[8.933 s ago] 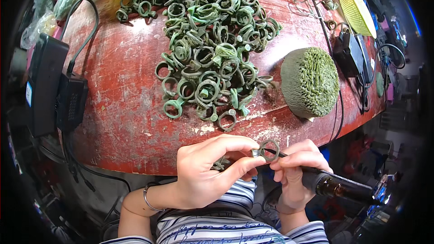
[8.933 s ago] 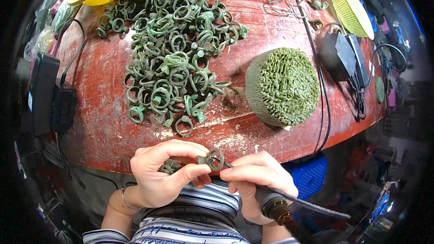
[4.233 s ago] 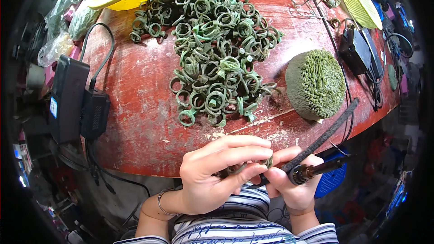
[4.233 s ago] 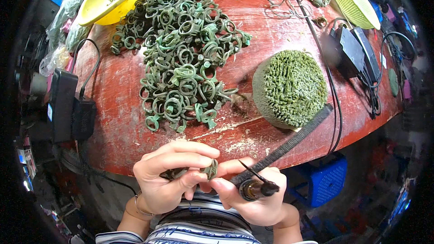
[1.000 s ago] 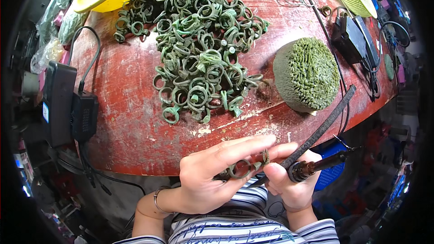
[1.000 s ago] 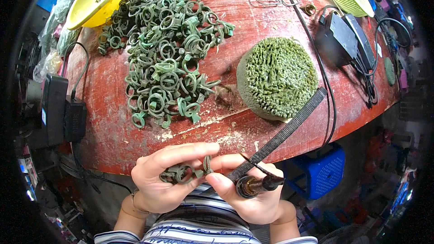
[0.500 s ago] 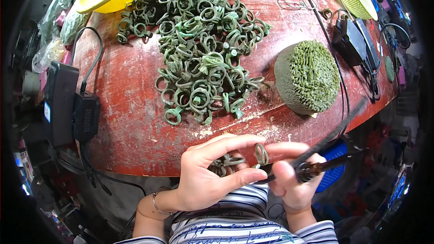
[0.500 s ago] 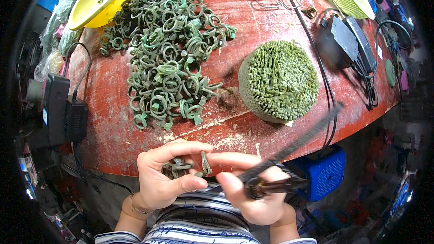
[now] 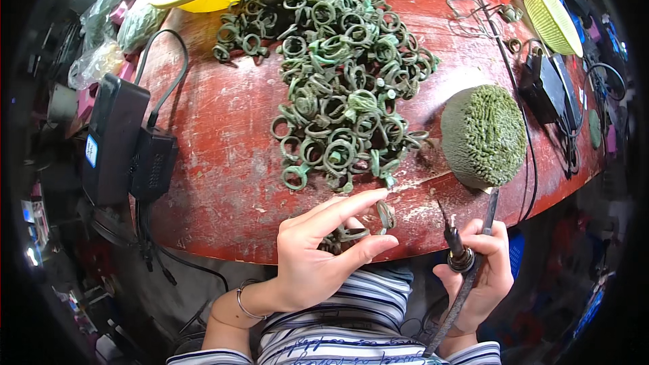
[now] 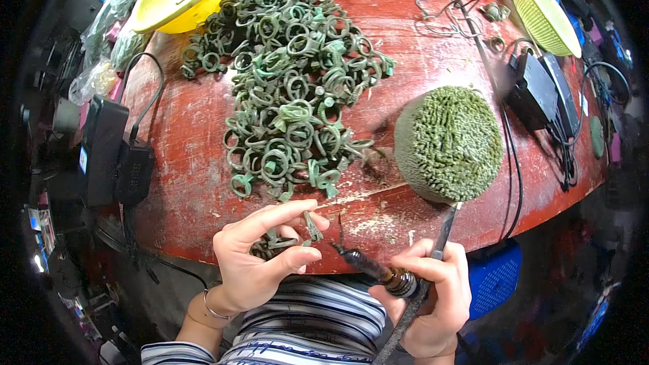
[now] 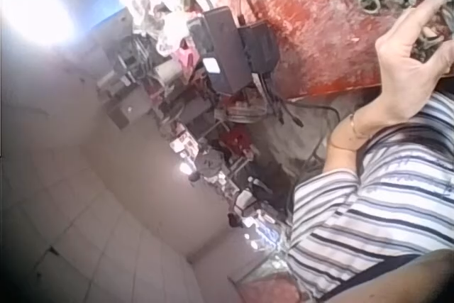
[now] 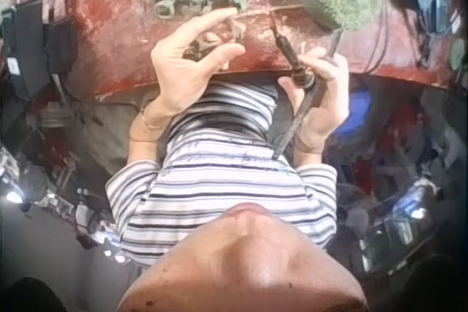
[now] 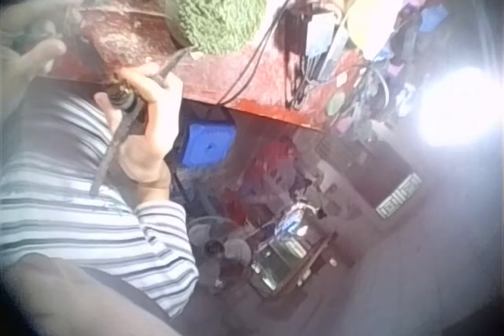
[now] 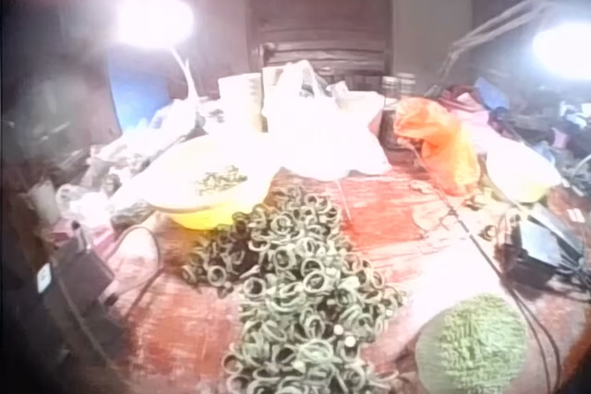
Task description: Using a heated tool and a file to modify and clean green wax jewelry rings.
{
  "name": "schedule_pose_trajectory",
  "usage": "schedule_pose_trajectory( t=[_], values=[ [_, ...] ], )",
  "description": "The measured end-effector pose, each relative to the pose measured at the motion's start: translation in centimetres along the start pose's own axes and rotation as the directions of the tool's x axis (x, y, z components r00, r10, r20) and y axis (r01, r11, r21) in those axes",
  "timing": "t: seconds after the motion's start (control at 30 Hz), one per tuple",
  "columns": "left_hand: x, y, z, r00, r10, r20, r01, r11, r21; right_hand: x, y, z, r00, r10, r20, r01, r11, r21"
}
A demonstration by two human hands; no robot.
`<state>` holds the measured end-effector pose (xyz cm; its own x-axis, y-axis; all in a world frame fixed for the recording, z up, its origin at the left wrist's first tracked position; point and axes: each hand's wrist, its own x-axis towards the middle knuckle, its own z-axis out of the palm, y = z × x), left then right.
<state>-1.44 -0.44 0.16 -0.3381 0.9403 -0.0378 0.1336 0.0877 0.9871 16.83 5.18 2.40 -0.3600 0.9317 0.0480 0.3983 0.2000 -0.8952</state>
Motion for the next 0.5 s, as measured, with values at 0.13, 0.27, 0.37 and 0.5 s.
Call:
schedule_pose_trajectory(
  t=[0.13, 0.27, 0.37, 0.5],
  values=[
    [-0.2, 0.1, -0.1, 0.998, -0.043, -0.044, 0.041, 0.998, -0.053, -0.3, 1.2, 0.3, 0.975, -0.175, 0.138, 0.203, 0.953, -0.225],
    [-0.1, -0.3, -0.2, 0.997, 0.048, -0.056, -0.047, 0.999, 0.017, -0.6, 2.8, 0.9, 0.952, -0.271, 0.141, 0.299, 0.921, -0.250],
    [-0.3, -0.1, 0.0, 0.993, -0.095, -0.077, 0.090, 0.994, -0.063, -0.4, 2.9, 0.9, 0.932, -0.329, 0.149, 0.359, 0.895, -0.265],
    [-0.2, -0.5, -0.3, 0.996, 0.023, -0.081, -0.021, 1.000, 0.023, -0.1, 2.5, 0.9, 0.915, -0.346, 0.209, 0.400, 0.850, -0.343]
  ],
)
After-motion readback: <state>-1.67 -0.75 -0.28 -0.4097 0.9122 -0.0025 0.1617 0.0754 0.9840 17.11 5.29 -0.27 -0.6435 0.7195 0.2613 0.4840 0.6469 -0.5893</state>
